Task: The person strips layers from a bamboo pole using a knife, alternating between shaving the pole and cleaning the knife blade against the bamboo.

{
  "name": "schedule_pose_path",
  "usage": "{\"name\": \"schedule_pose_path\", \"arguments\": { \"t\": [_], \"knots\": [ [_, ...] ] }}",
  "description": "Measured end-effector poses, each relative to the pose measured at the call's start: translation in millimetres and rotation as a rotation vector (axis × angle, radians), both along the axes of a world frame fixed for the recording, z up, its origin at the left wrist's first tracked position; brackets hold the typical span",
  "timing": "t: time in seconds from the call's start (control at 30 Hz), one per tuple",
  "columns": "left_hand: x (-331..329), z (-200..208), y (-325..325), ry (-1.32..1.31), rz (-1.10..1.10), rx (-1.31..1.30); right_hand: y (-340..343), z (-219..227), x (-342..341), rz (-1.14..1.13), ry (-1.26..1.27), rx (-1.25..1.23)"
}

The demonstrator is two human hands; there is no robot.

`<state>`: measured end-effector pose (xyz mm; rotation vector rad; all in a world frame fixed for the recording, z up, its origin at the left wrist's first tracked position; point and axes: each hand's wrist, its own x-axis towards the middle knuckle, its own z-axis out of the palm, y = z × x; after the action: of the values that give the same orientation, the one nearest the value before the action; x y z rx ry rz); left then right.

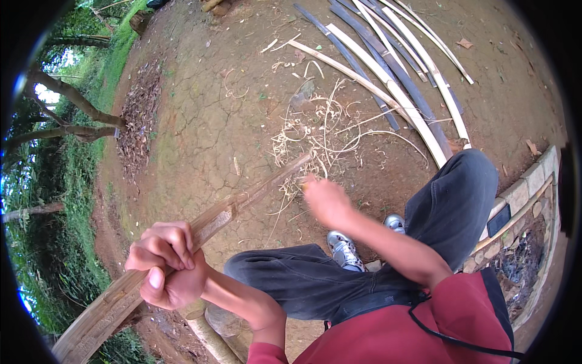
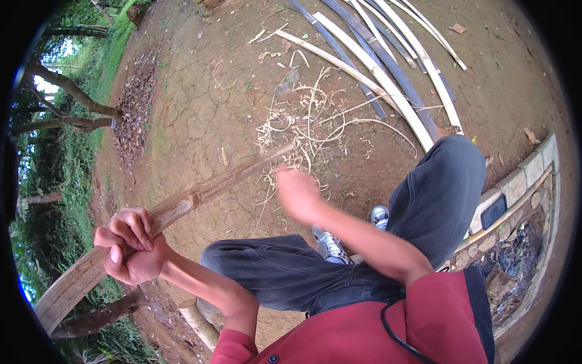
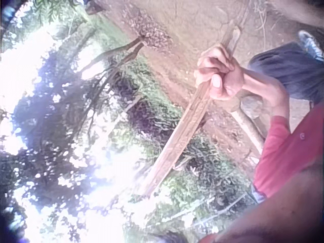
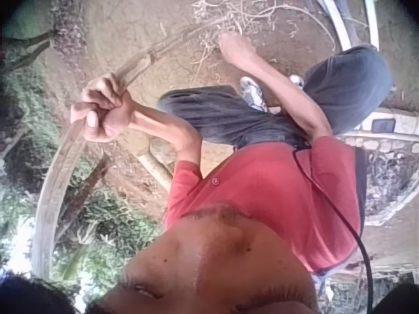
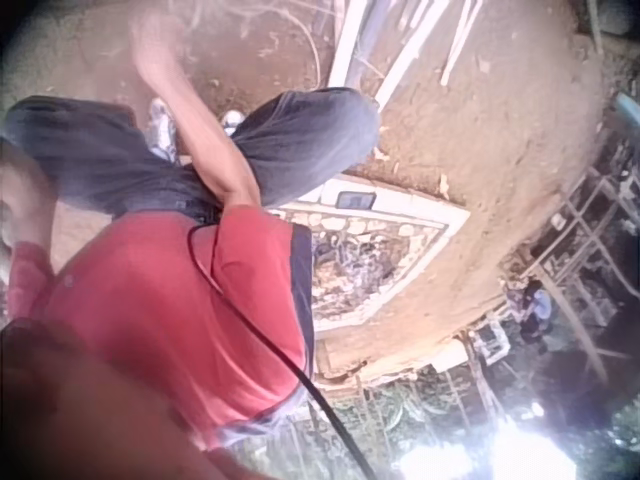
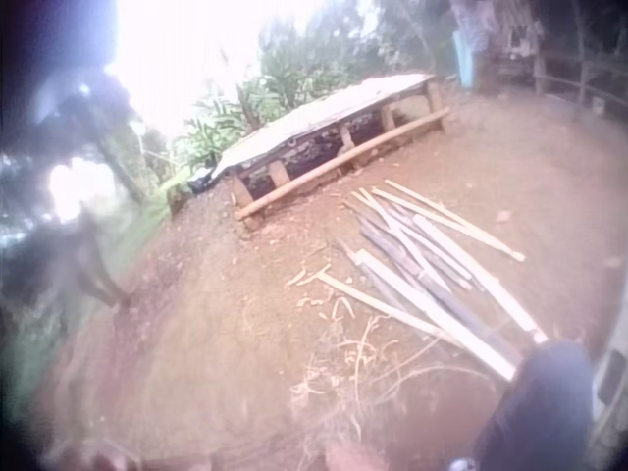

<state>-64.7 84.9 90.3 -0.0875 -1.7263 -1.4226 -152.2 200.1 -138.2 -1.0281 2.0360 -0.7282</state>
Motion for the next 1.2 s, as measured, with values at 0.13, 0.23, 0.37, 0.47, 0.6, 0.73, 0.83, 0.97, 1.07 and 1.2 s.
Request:
{"name": "schedule_pose_path", "arguments": {
  "t": [0.13, 0.23, 0.37, 0.47, 0.6, 0.73, 0.83, 0.97, 1.07, 1.2],
  "knots": [
    [11.1, 1.3, -13.1, 0.040, 0.020, 0.039, 3.0, 27.8, 4.7, -0.071, -0.142, -0.345],
    [11.2, 3.2, -14.9, -0.022, -0.019, 0.007, 5.6, 87.8, 3.6, 0.018, -0.152, -0.256],
    [22.8, -0.2, -34.0, 0.056, 0.091, 0.087, -17.4, 13.8, 5.0, -0.081, -0.230, 0.159],
    [26.2, 3.3, -31.9, 0.019, 0.024, 0.050, -8.3, -12.3, 4.1, -0.040, -0.205, 0.187],
    [30.3, 1.6, -26.6, -0.019, 0.041, 0.041, -3.1, 54.5, 1.2, 0.004, -0.188, -0.110],
    [16.6, 8.7, -17.7, -0.176, 0.051, -0.028, 3.7, 75.8, 6.4, -0.023, -0.198, -0.276],
    [14.1, 16.3, -23.2, -0.231, 0.038, -0.028, -3.2, 71.4, 9.9, -0.101, -0.228, -0.334],
    [6.7, 25.5, -17.8, -0.115, 0.236, -0.009, -7.1, 70.9, 3.1, -0.242, -0.338, -0.412],
    [15.4, 29.3, -9.9, 0.045, 0.468, 0.081, 1.1, 64.4, -10.0, -0.242, -0.275, -0.440],
    [44.3, 49.6, -17.1, 0.212, 0.424, 0.108, 11.0, 65.4, -20.4, -0.253, -0.205, -0.479]
  ]
}}
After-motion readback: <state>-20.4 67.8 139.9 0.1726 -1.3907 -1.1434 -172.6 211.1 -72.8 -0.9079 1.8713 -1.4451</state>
